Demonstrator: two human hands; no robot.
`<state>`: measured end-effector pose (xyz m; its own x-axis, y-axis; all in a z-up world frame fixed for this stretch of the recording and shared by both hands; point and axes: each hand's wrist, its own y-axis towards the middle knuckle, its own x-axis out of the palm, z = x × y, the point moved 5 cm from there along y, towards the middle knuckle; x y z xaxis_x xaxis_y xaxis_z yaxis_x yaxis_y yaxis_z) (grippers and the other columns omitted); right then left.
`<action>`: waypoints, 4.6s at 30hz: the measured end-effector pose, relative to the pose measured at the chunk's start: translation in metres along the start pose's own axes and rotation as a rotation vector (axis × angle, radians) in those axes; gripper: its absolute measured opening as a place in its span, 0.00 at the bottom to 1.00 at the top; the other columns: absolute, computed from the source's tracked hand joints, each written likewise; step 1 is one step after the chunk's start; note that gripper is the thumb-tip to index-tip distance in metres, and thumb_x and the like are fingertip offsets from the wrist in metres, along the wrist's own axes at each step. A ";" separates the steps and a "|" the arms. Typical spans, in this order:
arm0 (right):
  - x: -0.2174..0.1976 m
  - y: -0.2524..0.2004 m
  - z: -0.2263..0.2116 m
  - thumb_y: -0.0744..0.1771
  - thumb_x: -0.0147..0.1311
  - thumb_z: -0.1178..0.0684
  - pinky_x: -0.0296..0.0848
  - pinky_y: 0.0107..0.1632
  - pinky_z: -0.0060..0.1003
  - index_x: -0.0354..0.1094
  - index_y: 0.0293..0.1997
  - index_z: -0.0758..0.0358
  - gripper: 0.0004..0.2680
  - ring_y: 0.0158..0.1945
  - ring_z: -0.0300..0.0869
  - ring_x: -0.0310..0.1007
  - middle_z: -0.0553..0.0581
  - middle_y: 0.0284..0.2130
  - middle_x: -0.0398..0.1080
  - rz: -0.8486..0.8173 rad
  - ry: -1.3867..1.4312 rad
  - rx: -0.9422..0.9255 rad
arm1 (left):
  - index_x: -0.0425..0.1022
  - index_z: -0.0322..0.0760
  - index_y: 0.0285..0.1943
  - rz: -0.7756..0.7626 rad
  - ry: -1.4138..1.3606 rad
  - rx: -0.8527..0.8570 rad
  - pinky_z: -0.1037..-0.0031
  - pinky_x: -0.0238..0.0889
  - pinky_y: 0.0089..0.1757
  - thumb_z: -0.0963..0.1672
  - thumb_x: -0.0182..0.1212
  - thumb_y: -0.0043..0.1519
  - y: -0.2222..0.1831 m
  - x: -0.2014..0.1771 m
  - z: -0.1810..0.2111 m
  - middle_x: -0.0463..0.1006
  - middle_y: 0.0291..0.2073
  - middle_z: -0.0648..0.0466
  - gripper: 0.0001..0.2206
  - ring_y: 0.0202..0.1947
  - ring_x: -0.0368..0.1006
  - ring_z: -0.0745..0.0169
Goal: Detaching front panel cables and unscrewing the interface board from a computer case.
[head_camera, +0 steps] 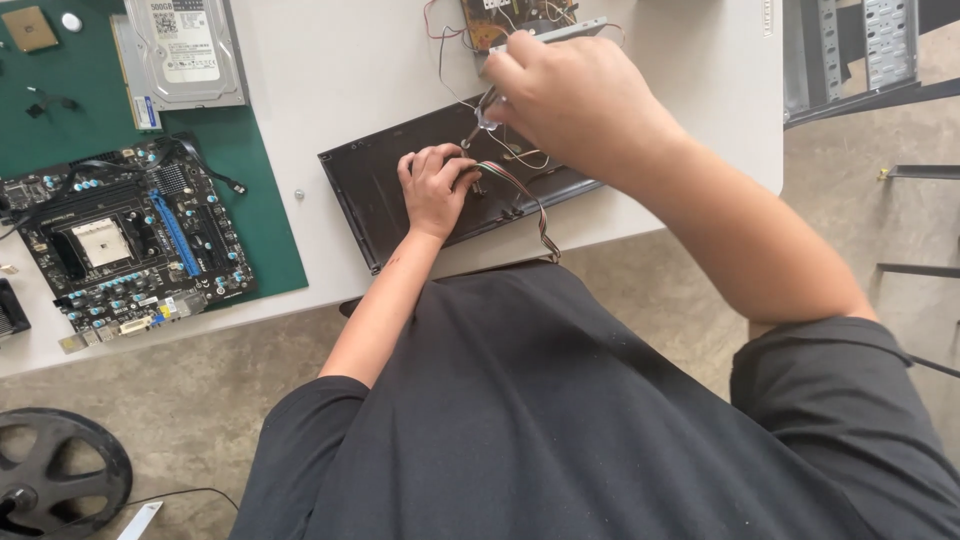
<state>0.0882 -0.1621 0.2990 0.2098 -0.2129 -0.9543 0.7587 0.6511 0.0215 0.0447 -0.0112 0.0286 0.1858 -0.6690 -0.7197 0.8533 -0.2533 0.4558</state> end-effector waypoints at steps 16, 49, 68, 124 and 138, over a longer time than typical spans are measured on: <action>-0.031 -0.011 0.000 0.67 0.57 0.65 0.67 0.22 0.48 0.65 0.49 0.62 0.09 0.30 0.53 0.69 0.59 0.46 0.62 -0.182 0.413 0.023 | 0.84 0.52 0.42 -0.028 -0.030 0.007 0.58 0.51 0.57 0.49 0.75 0.63 -0.001 0.002 -0.001 0.78 0.48 0.65 0.06 0.50 0.73 0.61; -0.018 -0.010 0.002 0.72 0.60 0.53 0.74 0.24 0.47 0.63 0.53 0.59 0.09 0.35 0.51 0.72 0.57 0.45 0.64 -0.206 0.365 0.098 | 0.81 0.63 0.45 -0.452 -0.188 -0.226 0.62 0.43 0.47 0.52 0.71 0.62 0.010 0.011 -0.017 0.71 0.32 0.70 0.06 0.41 0.68 0.63; -0.028 -0.004 -0.004 0.71 0.56 0.64 0.50 0.67 0.51 0.67 0.52 0.61 0.06 0.63 0.51 0.71 0.57 0.53 0.75 -0.096 1.082 -0.066 | 0.79 0.66 0.46 -0.582 -0.193 -0.283 0.62 0.43 0.48 0.51 0.71 0.62 0.017 0.006 -0.014 0.67 0.29 0.70 0.07 0.42 0.66 0.64; 0.019 -0.126 0.005 0.75 0.59 0.48 0.86 0.52 0.58 0.52 0.62 0.52 0.14 0.49 0.58 0.78 0.62 0.47 0.66 1.041 1.456 0.729 | 0.83 0.52 0.56 -0.225 0.558 -0.378 0.51 0.45 0.55 0.47 0.73 0.63 -0.063 -0.161 -0.165 0.76 0.48 0.58 0.12 0.48 0.69 0.54; 0.035 -0.156 -0.029 0.74 0.59 0.46 0.85 0.52 0.61 0.55 0.60 0.50 0.13 0.45 0.53 0.77 0.55 0.46 0.67 1.290 1.605 1.087 | 0.83 0.43 0.42 0.108 -0.611 -0.700 0.78 0.72 0.48 0.42 0.72 0.63 -0.004 -0.157 -0.085 0.84 0.44 0.58 0.03 0.40 0.78 0.71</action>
<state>-0.0406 -0.2499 0.2536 0.6104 0.7306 0.3060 0.7231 -0.6717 0.1612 0.0531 0.1539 0.0952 0.1628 -0.9660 -0.2007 0.9824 0.1777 -0.0583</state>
